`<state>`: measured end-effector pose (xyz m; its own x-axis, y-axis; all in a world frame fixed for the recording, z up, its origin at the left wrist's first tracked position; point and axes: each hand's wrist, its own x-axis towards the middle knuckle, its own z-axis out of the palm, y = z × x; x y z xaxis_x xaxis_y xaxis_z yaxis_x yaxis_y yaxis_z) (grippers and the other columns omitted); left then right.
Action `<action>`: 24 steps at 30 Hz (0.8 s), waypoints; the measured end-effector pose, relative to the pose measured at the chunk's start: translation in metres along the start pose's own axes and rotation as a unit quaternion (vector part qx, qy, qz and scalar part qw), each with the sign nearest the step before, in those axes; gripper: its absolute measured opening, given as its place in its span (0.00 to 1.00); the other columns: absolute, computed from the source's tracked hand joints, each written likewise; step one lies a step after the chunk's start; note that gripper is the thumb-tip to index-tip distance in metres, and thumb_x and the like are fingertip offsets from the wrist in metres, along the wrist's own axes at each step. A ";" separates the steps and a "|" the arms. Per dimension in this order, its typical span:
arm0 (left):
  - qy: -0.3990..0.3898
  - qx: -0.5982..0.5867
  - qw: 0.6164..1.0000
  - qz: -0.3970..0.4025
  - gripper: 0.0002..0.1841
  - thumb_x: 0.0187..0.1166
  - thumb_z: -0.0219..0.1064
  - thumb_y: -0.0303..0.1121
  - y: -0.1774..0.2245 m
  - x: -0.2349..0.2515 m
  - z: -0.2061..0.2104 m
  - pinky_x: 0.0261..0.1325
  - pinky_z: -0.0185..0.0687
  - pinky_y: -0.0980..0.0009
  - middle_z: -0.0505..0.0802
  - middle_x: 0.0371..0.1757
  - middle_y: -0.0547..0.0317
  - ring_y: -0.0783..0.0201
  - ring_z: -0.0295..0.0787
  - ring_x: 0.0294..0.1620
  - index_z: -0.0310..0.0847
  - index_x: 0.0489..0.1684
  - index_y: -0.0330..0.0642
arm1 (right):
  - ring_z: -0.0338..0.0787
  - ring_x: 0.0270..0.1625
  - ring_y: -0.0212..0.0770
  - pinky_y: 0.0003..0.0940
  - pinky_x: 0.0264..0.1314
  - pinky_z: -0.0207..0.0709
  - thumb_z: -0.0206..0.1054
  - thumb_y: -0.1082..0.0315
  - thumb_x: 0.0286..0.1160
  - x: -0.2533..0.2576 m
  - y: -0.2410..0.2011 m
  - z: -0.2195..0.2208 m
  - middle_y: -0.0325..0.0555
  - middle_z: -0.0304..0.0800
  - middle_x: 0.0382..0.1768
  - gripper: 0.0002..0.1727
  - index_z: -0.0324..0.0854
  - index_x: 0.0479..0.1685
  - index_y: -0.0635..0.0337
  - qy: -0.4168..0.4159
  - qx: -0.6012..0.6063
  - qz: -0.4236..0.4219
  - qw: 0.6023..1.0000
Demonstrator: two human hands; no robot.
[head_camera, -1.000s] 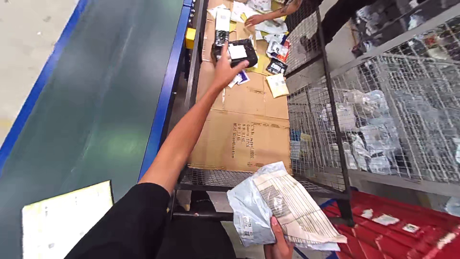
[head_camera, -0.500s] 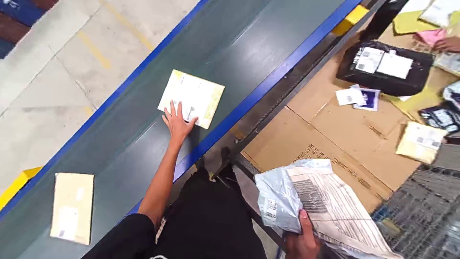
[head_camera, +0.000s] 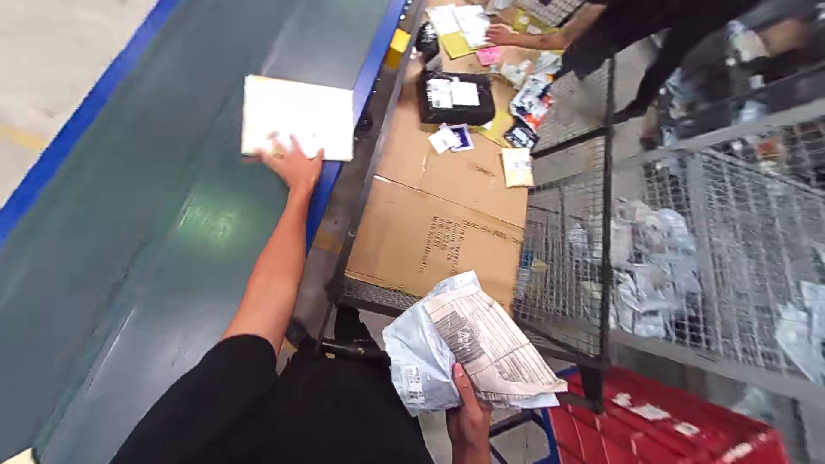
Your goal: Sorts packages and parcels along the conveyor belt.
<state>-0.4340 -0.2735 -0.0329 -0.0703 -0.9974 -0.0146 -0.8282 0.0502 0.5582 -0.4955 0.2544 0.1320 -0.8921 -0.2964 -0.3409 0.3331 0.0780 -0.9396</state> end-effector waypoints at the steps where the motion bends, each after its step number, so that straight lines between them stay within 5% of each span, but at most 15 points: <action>1: -0.098 -0.048 0.991 0.074 0.45 0.77 0.61 0.68 0.039 0.019 0.009 0.90 0.31 0.28 0.61 0.91 0.30 0.26 0.46 0.92 0.68 0.87 0.43 | 0.96 0.45 0.30 0.31 0.55 0.91 0.77 0.65 0.63 0.001 -0.001 -0.003 0.38 0.98 0.41 0.18 0.85 0.52 0.60 0.009 0.007 -0.007 1.000; 3: -0.266 -0.130 0.934 0.200 0.39 0.80 0.64 0.61 0.106 0.042 0.021 0.91 0.50 0.37 0.67 0.90 0.40 0.39 0.58 0.91 0.71 0.85 0.44 | 0.96 0.47 0.31 0.32 0.56 0.91 0.78 0.64 0.64 0.002 -0.004 -0.009 0.39 0.98 0.43 0.19 0.85 0.54 0.60 0.007 0.013 -0.019 1.000; 4: -0.296 -0.147 0.912 0.242 0.37 0.81 0.66 0.56 0.132 0.042 0.023 0.90 0.52 0.38 0.67 0.90 0.39 0.39 0.58 0.91 0.70 0.86 0.42 | 0.96 0.47 0.31 0.32 0.57 0.91 0.79 0.64 0.64 0.003 -0.005 -0.010 0.39 0.98 0.43 0.20 0.85 0.54 0.60 0.004 0.016 -0.023 1.000; 6: -0.295 -0.157 0.896 0.291 0.34 0.82 0.68 0.48 0.161 0.022 0.020 0.89 0.58 0.39 0.74 0.86 0.39 0.40 0.66 0.88 0.71 0.84 0.40 | 0.96 0.48 0.31 0.31 0.58 0.90 0.78 0.63 0.64 0.008 -0.006 -0.011 0.38 0.97 0.44 0.21 0.84 0.55 0.60 0.000 0.014 -0.025 1.000; 9: -0.264 -0.130 0.889 0.352 0.26 0.83 0.67 0.40 0.144 -0.020 0.016 0.86 0.66 0.43 0.83 0.77 0.39 0.42 0.77 0.81 0.77 0.77 0.36 | 0.95 0.49 0.32 0.33 0.59 0.90 0.80 0.62 0.64 0.012 -0.005 -0.009 0.40 0.97 0.45 0.22 0.84 0.56 0.60 -0.011 0.027 -0.030 0.999; 14: -0.203 -0.099 0.925 0.305 0.20 0.86 0.61 0.38 0.028 -0.090 -0.033 0.86 0.67 0.47 0.84 0.76 0.46 0.49 0.76 0.82 0.83 0.69 0.37 | 0.96 0.48 0.33 0.33 0.58 0.90 0.81 0.64 0.61 0.019 0.000 -0.001 0.43 0.97 0.45 0.24 0.83 0.57 0.62 -0.042 0.040 -0.020 0.998; 17: -0.062 -0.074 0.973 0.212 0.21 0.88 0.56 0.39 -0.071 -0.140 -0.089 0.85 0.68 0.47 0.83 0.77 0.42 0.46 0.75 0.83 0.84 0.68 0.35 | 0.95 0.48 0.33 0.33 0.58 0.90 0.80 0.65 0.62 0.023 0.001 0.006 0.42 0.97 0.45 0.22 0.83 0.56 0.62 -0.062 0.033 -0.015 0.997; 21: 0.154 0.033 0.987 -0.011 0.25 0.84 0.61 0.42 -0.221 -0.228 -0.188 0.89 0.60 0.46 0.79 0.80 0.33 0.37 0.69 0.86 0.81 0.70 0.32 | 0.95 0.49 0.30 0.32 0.59 0.90 0.71 0.60 0.75 0.021 0.002 0.022 0.34 0.97 0.45 0.14 0.85 0.54 0.57 -0.132 -0.036 0.002 0.991; 24: 0.127 0.112 0.959 -0.227 0.49 0.69 0.70 0.65 -0.295 -0.283 -0.249 0.87 0.48 0.29 0.64 0.88 0.26 0.25 0.54 0.89 0.69 0.84 0.35 | 0.95 0.50 0.27 0.31 0.59 0.90 0.63 0.62 0.82 0.015 -0.001 0.047 0.28 0.97 0.45 0.11 0.83 0.57 0.52 -0.192 -0.068 0.012 0.979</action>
<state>-0.0314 -0.0184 0.0128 0.4409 -0.8976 0.0049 -0.8418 -0.4116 0.3493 -0.4950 0.2047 0.1289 -0.6955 -0.6273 -0.3504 0.2849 0.2070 -0.9360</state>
